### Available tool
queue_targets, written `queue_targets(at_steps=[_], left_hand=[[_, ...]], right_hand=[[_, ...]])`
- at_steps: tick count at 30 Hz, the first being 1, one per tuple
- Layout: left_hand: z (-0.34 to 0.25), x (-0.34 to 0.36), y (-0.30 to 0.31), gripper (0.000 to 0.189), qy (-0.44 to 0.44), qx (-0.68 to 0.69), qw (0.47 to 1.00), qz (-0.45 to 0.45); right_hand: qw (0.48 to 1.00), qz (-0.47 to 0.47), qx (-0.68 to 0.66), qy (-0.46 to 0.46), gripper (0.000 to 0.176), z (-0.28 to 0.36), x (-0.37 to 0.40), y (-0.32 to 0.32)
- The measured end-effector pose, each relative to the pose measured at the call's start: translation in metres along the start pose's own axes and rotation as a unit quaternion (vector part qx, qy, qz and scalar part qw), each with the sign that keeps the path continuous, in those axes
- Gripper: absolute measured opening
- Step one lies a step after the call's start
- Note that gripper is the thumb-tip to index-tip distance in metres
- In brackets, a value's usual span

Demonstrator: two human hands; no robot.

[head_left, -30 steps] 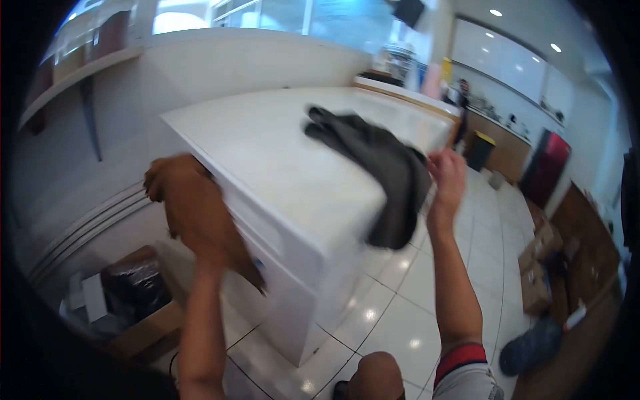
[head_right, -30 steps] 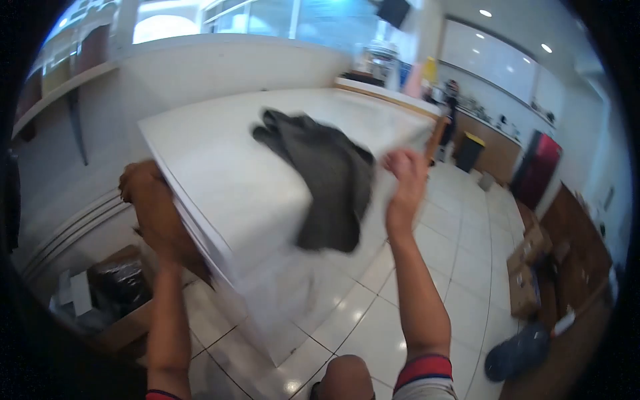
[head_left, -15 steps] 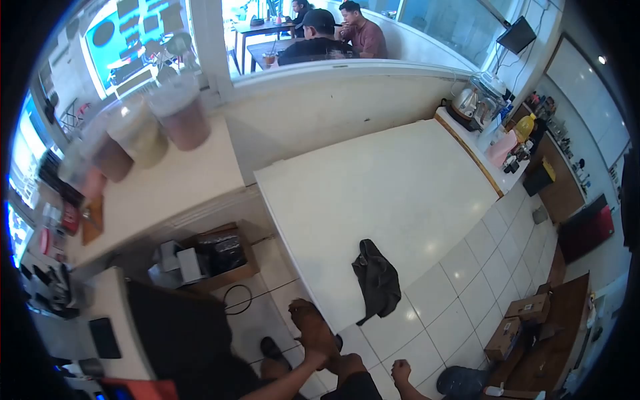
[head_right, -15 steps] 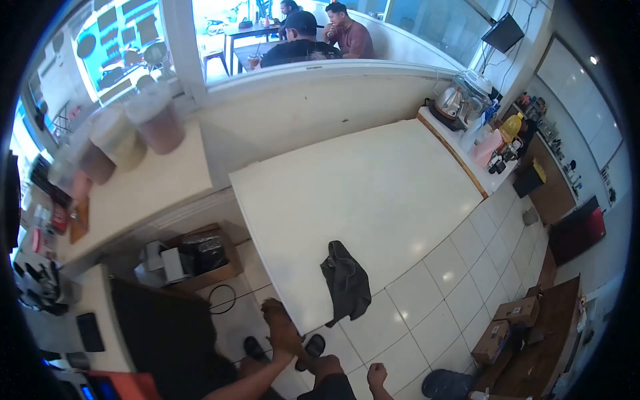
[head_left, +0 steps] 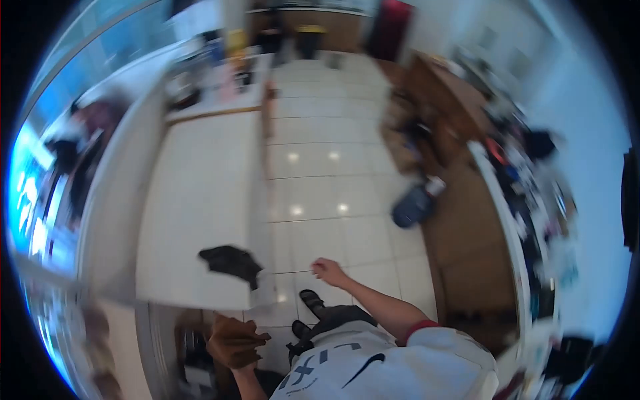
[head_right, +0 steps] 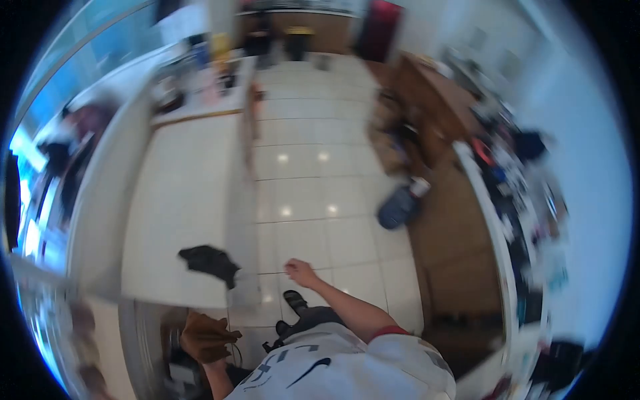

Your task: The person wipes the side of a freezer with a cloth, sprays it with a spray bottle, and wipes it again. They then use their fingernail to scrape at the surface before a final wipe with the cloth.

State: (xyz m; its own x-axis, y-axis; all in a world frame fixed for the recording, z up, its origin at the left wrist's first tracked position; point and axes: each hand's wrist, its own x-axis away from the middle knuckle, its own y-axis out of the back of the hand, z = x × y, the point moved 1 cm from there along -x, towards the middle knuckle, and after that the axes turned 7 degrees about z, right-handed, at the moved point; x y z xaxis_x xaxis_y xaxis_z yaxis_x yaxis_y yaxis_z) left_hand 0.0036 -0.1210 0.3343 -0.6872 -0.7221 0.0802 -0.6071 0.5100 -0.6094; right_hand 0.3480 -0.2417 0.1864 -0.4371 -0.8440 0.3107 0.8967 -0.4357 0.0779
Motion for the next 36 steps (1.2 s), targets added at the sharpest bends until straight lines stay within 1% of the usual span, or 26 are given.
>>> queue_targets(at_steps=[2,3,4,6,7,8,10,11,12,13,15,16,18,19,20,22,23,24,26,27,28,30,31,32,34,36], left_hand=[[0.000,-0.021,-0.037,0.043,0.014,0.043,0.997,0.065],[-0.004,-0.044,-0.054,0.048,0.012,0.030,0.966,0.257],[0.005,-0.053,-0.060,0.048,0.025,0.027,0.959,0.280],[0.028,-0.069,-0.066,0.049,0.047,-0.012,0.969,0.244],[0.034,-0.069,-0.086,0.048,0.073,0.035,0.984,0.156],[0.040,-0.076,-0.089,0.048,0.084,0.032,0.981,0.171],[0.058,-0.091,-0.090,0.050,0.195,0.073,0.970,0.128],[0.063,-0.096,-0.096,0.048,0.215,0.073,0.965,0.127],[0.067,-0.100,-0.112,0.048,0.231,0.069,0.960,0.140],[0.071,-0.107,-0.135,0.047,0.222,0.024,0.955,0.193],[0.090,-0.122,-0.184,0.047,0.195,-0.058,0.930,0.304],[0.104,-0.129,-0.199,0.047,0.202,-0.063,0.924,0.319],[0.131,-0.145,-0.222,0.048,0.211,-0.016,0.932,0.295],[0.129,-0.150,-0.268,0.050,0.196,-0.049,0.893,0.402],[0.135,-0.162,-0.302,0.050,0.199,-0.052,0.888,0.412],[0.153,-0.172,-0.351,0.051,0.255,-0.100,0.826,0.493],[0.190,-0.184,-0.320,0.051,0.230,-0.098,0.910,0.331],[0.201,-0.197,-0.335,0.051,0.241,-0.100,0.903,0.341],[0.225,-0.220,-0.376,0.049,0.252,-0.182,0.832,0.460],[0.226,-0.214,-0.405,0.049,0.281,-0.123,0.874,0.377],[0.239,-0.224,-0.404,0.049,0.275,-0.125,0.876,0.375],[0.271,-0.257,-0.379,0.049,0.316,-0.024,0.913,0.259],[0.283,-0.270,-0.383,0.042,0.350,-0.008,0.884,0.309],[0.285,-0.273,-0.401,0.042,0.338,-0.002,0.893,0.298],[0.287,-0.275,-0.455,0.039,0.358,-0.019,0.861,0.360],[0.305,-0.296,-0.462,0.038,0.376,0.019,0.860,0.345]], right_hand=[[0.999,-0.026,0.036,0.021,0.020,0.024,0.045,0.004],[0.998,-0.058,0.025,0.022,0.020,0.016,0.064,0.013],[0.995,-0.096,-0.009,0.009,0.021,0.007,0.085,0.018],[0.983,-0.168,-0.051,-0.046,0.022,-0.001,0.121,0.036],[0.972,-0.205,-0.063,-0.091,0.023,-0.006,0.145,0.049],[0.962,-0.246,-0.071,-0.093,0.023,-0.020,0.163,0.066],[0.925,-0.336,-0.136,-0.110,0.020,-0.045,0.197,0.098],[0.905,-0.379,-0.155,-0.114,0.018,-0.052,0.213,0.116],[0.883,-0.421,-0.174,-0.116,0.017,-0.059,0.226,0.132],[0.871,-0.439,-0.183,-0.119,0.017,-0.061,0.237,0.147],[0.822,-0.517,-0.218,-0.102,0.015,-0.066,0.258,0.181],[0.812,-0.529,-0.227,-0.099,0.015,-0.071,0.265,0.198],[0.778,-0.556,-0.277,-0.088,0.015,-0.078,0.269,0.232],[0.772,-0.563,-0.284,-0.083,0.015,-0.085,0.265,0.248],[0.772,-0.558,-0.289,-0.097,0.016,-0.091,0.262,0.265],[0.762,-0.558,-0.304,-0.121,0.016,-0.100,0.263,0.291],[0.769,-0.547,-0.311,-0.112,0.016,-0.101,0.261,0.302],[0.775,-0.540,-0.314,-0.099,0.017,-0.100,0.262,0.318],[0.775,-0.551,-0.295,-0.094,0.017,-0.106,0.268,0.345],[0.772,-0.553,-0.300,-0.094,0.017,-0.105,0.272,0.357],[0.776,-0.546,-0.302,-0.092,0.017,-0.106,0.270,0.370],[0.743,-0.574,-0.332,-0.091,0.019,-0.111,0.277,0.394],[0.732,-0.583,-0.342,-0.087,0.020,-0.117,0.284,0.404],[0.720,-0.597,-0.346,-0.074,0.019,-0.121,0.290,0.410],[0.686,-0.626,-0.364,-0.074,0.017,-0.126,0.305,0.412],[0.657,-0.642,-0.384,-0.099,0.015,-0.135,0.315,0.405]])
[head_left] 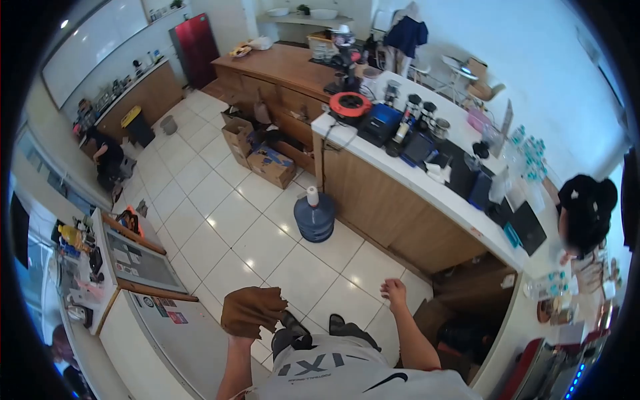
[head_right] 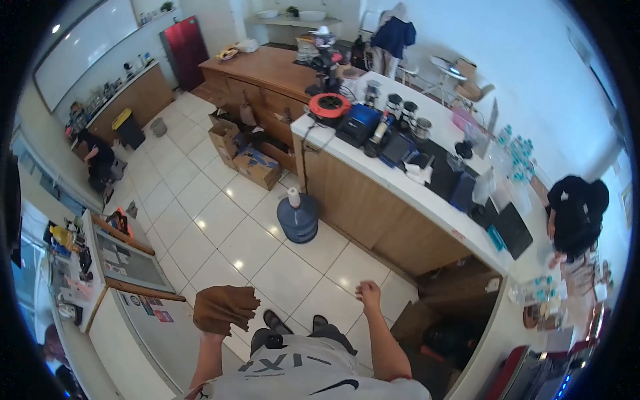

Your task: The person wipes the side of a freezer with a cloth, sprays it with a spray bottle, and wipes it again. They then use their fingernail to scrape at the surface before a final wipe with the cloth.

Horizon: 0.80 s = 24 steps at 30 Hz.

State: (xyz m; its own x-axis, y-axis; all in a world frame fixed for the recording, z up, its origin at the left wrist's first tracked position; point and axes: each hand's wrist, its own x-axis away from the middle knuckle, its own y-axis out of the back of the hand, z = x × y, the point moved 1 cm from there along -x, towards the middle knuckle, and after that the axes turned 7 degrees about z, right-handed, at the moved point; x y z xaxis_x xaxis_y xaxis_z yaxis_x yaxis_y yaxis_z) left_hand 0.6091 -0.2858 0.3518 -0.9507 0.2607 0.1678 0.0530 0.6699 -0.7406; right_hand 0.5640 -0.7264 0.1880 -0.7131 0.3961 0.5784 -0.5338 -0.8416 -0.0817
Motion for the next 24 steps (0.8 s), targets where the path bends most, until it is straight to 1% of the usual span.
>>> queue_targets(at_steps=[1,2,4,5,6,8,10,11,12,13,14,15,16,17,18,19,20,21,22,23,24], left_hand=[[0.000,-0.019,0.008,0.037,0.010,0.038,0.999,0.015],[0.001,-0.033,0.017,0.037,0.004,0.045,0.999,0.011],[-0.002,-0.059,0.036,0.043,0.019,0.082,0.995,-0.050],[-0.008,-0.077,0.033,0.047,0.023,0.118,0.990,-0.068],[-0.016,-0.096,0.026,0.047,0.015,0.122,0.990,-0.069],[-0.039,-0.130,0.017,0.051,0.055,0.069,0.995,0.049],[-0.060,-0.169,0.029,0.058,0.063,0.079,0.986,0.133],[-0.071,-0.184,0.036,0.058,0.045,0.080,0.988,0.124],[-0.080,-0.197,0.041,0.061,0.076,0.106,0.984,0.123],[-0.092,-0.215,0.049,0.064,0.106,0.128,0.978,0.127],[-0.106,-0.233,0.062,0.064,0.092,0.127,0.979,0.127],[-0.115,-0.247,0.077,0.064,0.106,0.153,0.974,0.128],[-0.120,-0.260,0.094,0.064,0.124,0.182,0.967,0.126],[-0.124,-0.273,0.117,0.061,0.152,0.186,0.961,0.134],[-0.127,-0.286,0.137,0.061,0.145,0.191,0.963,0.127],[-0.132,-0.299,0.151,0.058,0.125,0.250,0.955,0.099],[-0.135,-0.307,0.164,0.055,0.102,0.310,0.942,0.074],[-0.156,-0.302,0.144,0.048,0.095,0.186,0.978,0.009],[-0.159,-0.312,0.142,0.048,0.080,0.194,0.978,0.003],[-0.160,-0.321,0.141,0.045,0.135,-0.010,0.991,0.001],[-0.157,-0.326,0.140,0.041,0.190,-0.214,0.958,-0.007]], right_hand=[[1.000,-0.014,-0.002,-0.008,0.014,-0.002,-0.003,0.003],[0.999,-0.031,-0.002,-0.018,0.012,-0.003,-0.003,0.003],[0.998,-0.049,-0.007,-0.042,0.011,-0.011,-0.006,0.002],[0.997,-0.051,-0.016,-0.055,0.011,-0.014,-0.010,-0.001],[0.996,-0.061,-0.015,-0.062,0.012,-0.014,-0.014,-0.009],[0.995,-0.072,-0.012,-0.072,0.013,-0.008,-0.023,-0.033],[0.995,-0.075,-0.005,-0.068,0.015,0.003,-0.041,-0.066],[0.995,-0.076,-0.021,-0.063,0.018,0.005,-0.052,-0.079],[0.996,-0.065,-0.009,-0.061,0.018,0.012,-0.058,-0.096],[0.994,-0.079,-0.016,-0.070,0.018,0.022,-0.065,-0.116],[0.992,-0.091,-0.027,-0.077,0.018,0.030,-0.076,-0.138],[0.996,-0.056,-0.011,-0.064,0.018,0.043,-0.079,-0.164],[0.997,-0.049,-0.006,-0.065,0.018,0.054,-0.083,-0.189],[0.999,-0.024,0.027,-0.039,0.017,0.066,-0.087,-0.213],[0.998,0.001,0.062,-0.014,0.016,0.075,-0.090,-0.234],[0.997,0.009,0.072,-0.014,0.016,0.081,-0.094,-0.255],[0.995,0.061,0.078,0.027,0.017,0.087,-0.099,-0.278],[0.988,0.114,0.085,0.067,0.018,0.098,-0.098,-0.306],[0.981,0.157,0.099,0.062,0.019,0.109,-0.098,-0.336],[0.970,0.213,0.098,0.061,0.022,0.125,-0.090,-0.372],[0.961,0.261,0.079,0.053,0.024,0.136,-0.084,-0.406]])
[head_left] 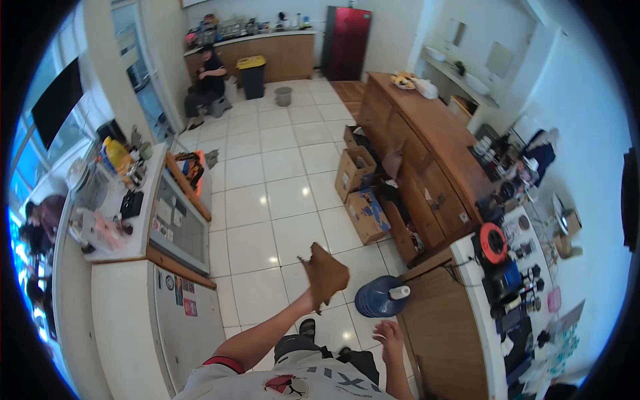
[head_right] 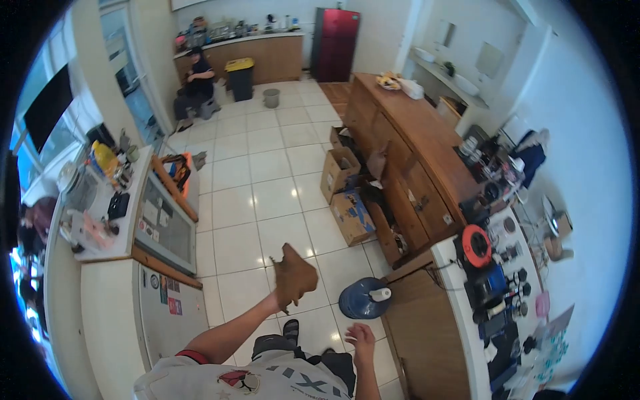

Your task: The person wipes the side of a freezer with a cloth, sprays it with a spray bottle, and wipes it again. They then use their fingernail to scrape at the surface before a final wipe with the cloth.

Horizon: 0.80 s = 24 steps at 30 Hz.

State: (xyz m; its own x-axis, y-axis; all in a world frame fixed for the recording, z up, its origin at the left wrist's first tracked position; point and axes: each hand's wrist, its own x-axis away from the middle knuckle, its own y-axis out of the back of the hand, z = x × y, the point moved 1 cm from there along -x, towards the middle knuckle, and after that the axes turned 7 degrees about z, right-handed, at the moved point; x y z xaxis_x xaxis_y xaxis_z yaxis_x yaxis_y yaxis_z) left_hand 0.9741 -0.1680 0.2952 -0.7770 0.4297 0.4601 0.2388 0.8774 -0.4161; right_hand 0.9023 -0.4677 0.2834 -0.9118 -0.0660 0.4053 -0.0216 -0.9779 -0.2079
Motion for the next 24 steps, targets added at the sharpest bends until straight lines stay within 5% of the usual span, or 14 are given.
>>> queue_targets(at_steps=[1,2,3,4,6,7,9,11,13,14,16,18,21,24], left_hand=[[0.009,-0.012,0.004,0.038,-0.224,-0.288,0.931,0.031],[0.027,-0.019,0.004,0.035,-0.402,-0.543,0.735,0.058],[-0.007,0.009,-0.038,0.032,-0.379,-0.329,0.863,0.046],[-0.042,0.042,-0.073,0.033,-0.384,-0.267,0.883,-0.041],[-0.057,0.041,-0.065,0.049,-0.188,-0.699,0.690,0.027],[-0.001,0.022,-0.030,0.053,-0.284,-0.467,0.837,0.012],[0.029,0.040,0.023,0.060,-0.301,0.031,0.953,-0.012],[0.149,0.054,0.164,0.053,-0.358,0.063,0.895,-0.259],[0.123,0.117,0.164,0.060,-0.501,0.199,0.797,-0.274],[0.042,0.138,0.094,0.062,-0.504,0.134,0.748,-0.410],[0.017,0.166,0.107,0.062,-0.529,0.174,0.747,-0.364],[0.014,0.166,0.129,0.062,-0.544,0.208,0.744,-0.326],[0.008,0.145,0.193,0.057,-0.560,0.433,0.585,-0.396],[-0.042,0.075,0.268,0.053,-0.558,0.394,0.650,-0.334]], right_hand=[[0.997,0.063,-0.027,-0.034,0.029,0.020,-0.011,-0.029],[0.988,0.110,-0.080,-0.078,0.032,0.035,-0.027,-0.054],[0.972,0.146,-0.137,-0.124,0.036,0.041,-0.035,-0.074],[0.966,0.185,-0.139,-0.115,0.039,0.035,-0.050,-0.090],[0.957,0.245,-0.110,-0.110,0.044,0.046,-0.070,-0.123],[0.952,0.267,-0.086,-0.120,0.046,0.058,-0.073,-0.143],[0.900,0.403,0.086,-0.144,0.048,0.087,-0.081,-0.185],[0.842,0.521,0.130,-0.052,0.040,0.076,-0.097,-0.226],[0.781,0.599,0.159,-0.078,0.029,0.073,-0.098,-0.267],[0.757,0.639,0.116,-0.066,0.026,0.074,-0.096,-0.284],[0.700,0.704,0.115,-0.035,0.022,0.075,-0.112,-0.314],[0.644,0.725,0.203,0.136,0.021,0.095,-0.159,-0.344],[0.685,0.630,0.291,0.222,0.020,0.117,-0.273,-0.394],[0.738,0.461,0.360,0.336,0.013,0.082,-0.463,-0.413]])
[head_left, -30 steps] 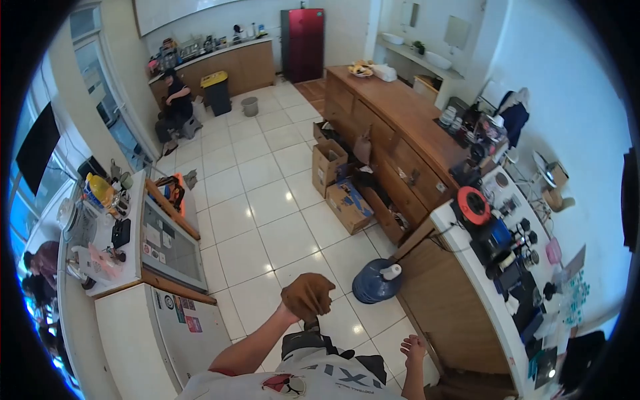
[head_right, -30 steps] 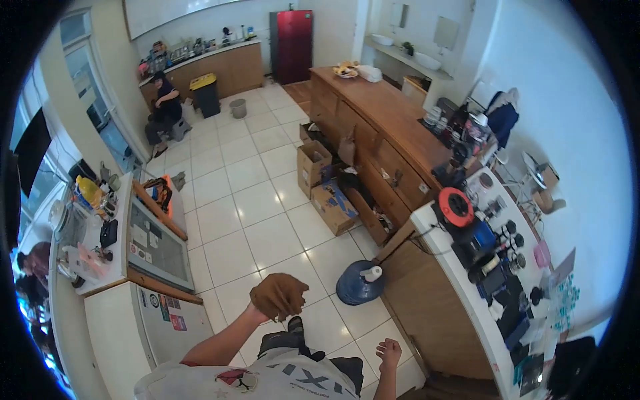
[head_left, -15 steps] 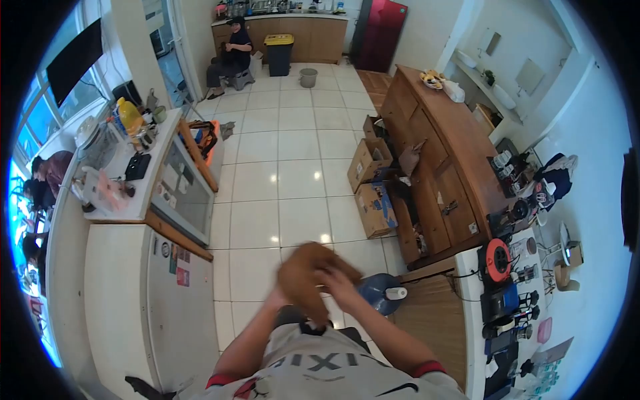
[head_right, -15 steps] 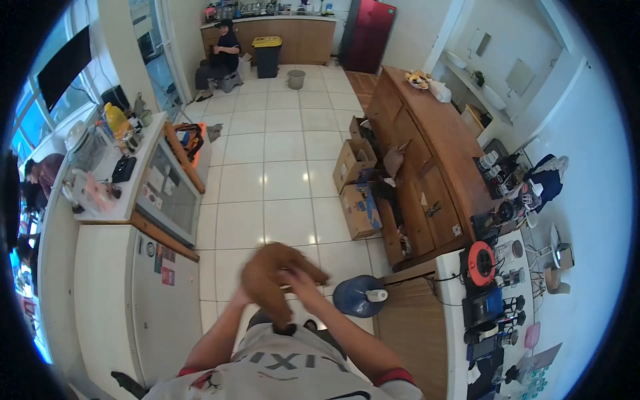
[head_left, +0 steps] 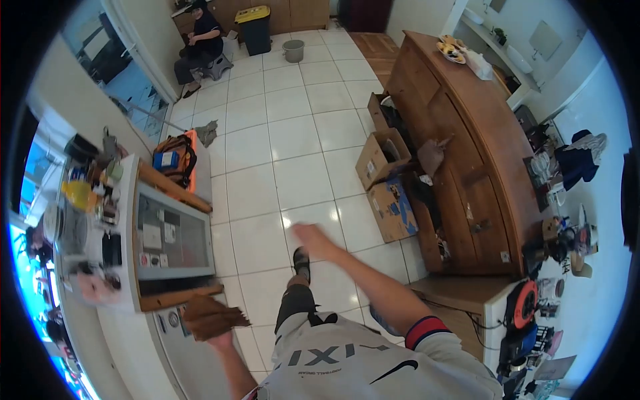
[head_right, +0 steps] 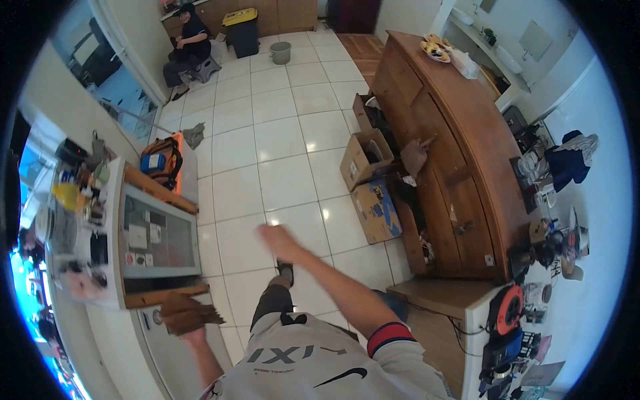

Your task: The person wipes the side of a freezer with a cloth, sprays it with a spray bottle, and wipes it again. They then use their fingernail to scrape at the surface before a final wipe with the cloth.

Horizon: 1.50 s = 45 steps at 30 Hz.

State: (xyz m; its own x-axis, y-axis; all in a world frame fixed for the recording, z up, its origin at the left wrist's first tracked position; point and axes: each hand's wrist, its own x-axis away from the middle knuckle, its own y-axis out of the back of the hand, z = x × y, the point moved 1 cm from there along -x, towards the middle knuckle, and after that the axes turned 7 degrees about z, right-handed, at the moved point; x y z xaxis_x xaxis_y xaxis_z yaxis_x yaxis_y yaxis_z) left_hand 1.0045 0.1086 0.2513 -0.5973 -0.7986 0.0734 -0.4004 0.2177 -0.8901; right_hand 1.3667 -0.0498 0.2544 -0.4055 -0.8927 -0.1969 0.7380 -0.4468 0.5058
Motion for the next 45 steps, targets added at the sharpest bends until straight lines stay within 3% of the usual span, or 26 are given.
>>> queue_targets(at_steps=[1,2,3,4,5,8,9,10,11,14,15,16,18,20,21,23,27,29,33,34,36,38,41,42,43,45], left_hand=[[0.023,-0.037,-0.007,0.052,0.053,0.061,0.996,0.039],[0.052,-0.081,-0.031,0.052,0.104,0.124,0.984,0.079],[0.078,-0.118,-0.075,0.051,0.136,0.073,0.986,0.066],[0.099,-0.154,-0.116,0.050,0.169,0.022,0.984,0.054],[0.120,-0.195,-0.130,0.049,0.215,0.014,0.975,0.061],[0.183,-0.317,-0.205,0.046,0.314,-0.015,0.947,0.073],[0.207,-0.357,-0.227,0.045,0.347,-0.042,0.929,0.121],[0.233,-0.395,-0.250,0.045,0.377,-0.069,0.909,0.167],[0.257,-0.429,-0.278,0.043,0.414,-0.072,0.896,0.142],[0.346,-0.537,-0.301,0.044,0.452,-0.068,0.858,0.234],[0.366,-0.552,-0.343,0.044,0.429,-0.130,0.881,0.152],[0.393,-0.578,-0.356,0.044,0.418,-0.129,0.886,0.152],[0.432,-0.625,-0.373,0.045,0.383,-0.083,0.902,0.183],[0.453,-0.668,-0.399,0.046,0.369,-0.058,0.904,0.208],[0.459,-0.690,-0.403,0.047,0.344,-0.111,0.913,0.192],[0.467,-0.743,-0.407,0.047,0.358,-0.098,0.910,0.187],[0.498,-0.863,-0.431,0.046,0.294,-0.204,0.913,0.198],[0.522,-0.912,-0.482,0.027,0.216,-0.286,0.919,0.163],[0.604,-1.063,-0.502,0.018,0.167,-0.415,0.874,0.188],[0.633,-1.098,-0.479,0.019,0.103,-0.357,0.921,0.117],[0.663,-1.169,-0.510,0.026,0.068,-0.484,0.862,0.133],[0.685,-1.247,-0.556,0.033,0.102,-0.415,0.875,0.226],[0.726,-1.354,-0.616,0.029,0.028,-0.551,0.799,0.240],[0.740,-1.391,-0.635,0.029,0.018,-0.555,0.796,0.241],[0.756,-1.429,-0.657,0.032,0.082,-0.439,0.865,0.231],[0.791,-1.496,-0.674,0.035,0.143,-0.313,0.914,0.215]], right_hand=[[0.975,-0.110,-0.122,-0.147,0.014,-0.065,-0.001,0.014],[0.961,-0.178,-0.133,-0.162,0.013,-0.125,0.015,0.033],[0.854,-0.232,-0.288,-0.366,0.005,-0.155,0.033,0.063],[0.844,-0.292,-0.210,-0.397,0.003,-0.169,0.057,0.081],[0.874,-0.335,0.092,-0.340,0.013,-0.283,0.134,0.059],[0.780,-0.204,-0.141,-0.575,0.020,-0.200,0.172,0.149],[0.755,-0.246,-0.332,-0.509,0.028,-0.210,0.210,0.154],[0.646,-0.337,-0.333,-0.598,0.030,-0.216,0.220,0.157],[0.582,-0.391,-0.381,-0.603,0.012,-0.212,0.221,0.165],[0.464,-0.471,-0.364,-0.656,0.012,-0.248,0.195,0.189],[0.395,-0.498,-0.401,-0.659,0.012,-0.275,0.181,0.198],[0.405,-0.492,-0.402,-0.657,0.012,-0.325,0.158,0.209],[0.457,-0.593,-0.460,-0.478,0.012,-0.410,0.100,0.213],[0.651,-0.313,-0.225,-0.653,0.012,-0.450,-0.053,0.316],[0.689,-0.403,-0.334,-0.501,0.021,-0.487,-0.114,0.349],[0.734,-0.349,-0.357,-0.461,0.016,-0.503,-0.284,0.460],[0.932,-0.240,-0.121,-0.242,0.017,-0.556,-0.531,0.633],[0.948,-0.262,-0.011,-0.181,0.015,-0.565,-0.614,0.697],[0.910,-0.292,-0.047,-0.291,0.021,-0.654,-0.669,0.759],[0.892,-0.271,-0.018,-0.360,0.025,-0.698,-0.653,0.762],[0.789,-0.312,-0.202,-0.489,0.027,-0.754,-0.607,0.747],[0.787,-0.331,-0.301,-0.425,0.019,-0.714,-0.602,0.757],[0.687,-0.437,-0.359,-0.456,0.018,-0.735,-0.581,0.770],[0.612,-0.488,-0.317,-0.535,0.019,-0.744,-0.588,0.786],[0.527,-0.531,-0.268,-0.607,0.020,-0.760,-0.602,0.806],[0.546,-0.556,-0.279,-0.561,0.021,-0.790,-0.658,0.860]])
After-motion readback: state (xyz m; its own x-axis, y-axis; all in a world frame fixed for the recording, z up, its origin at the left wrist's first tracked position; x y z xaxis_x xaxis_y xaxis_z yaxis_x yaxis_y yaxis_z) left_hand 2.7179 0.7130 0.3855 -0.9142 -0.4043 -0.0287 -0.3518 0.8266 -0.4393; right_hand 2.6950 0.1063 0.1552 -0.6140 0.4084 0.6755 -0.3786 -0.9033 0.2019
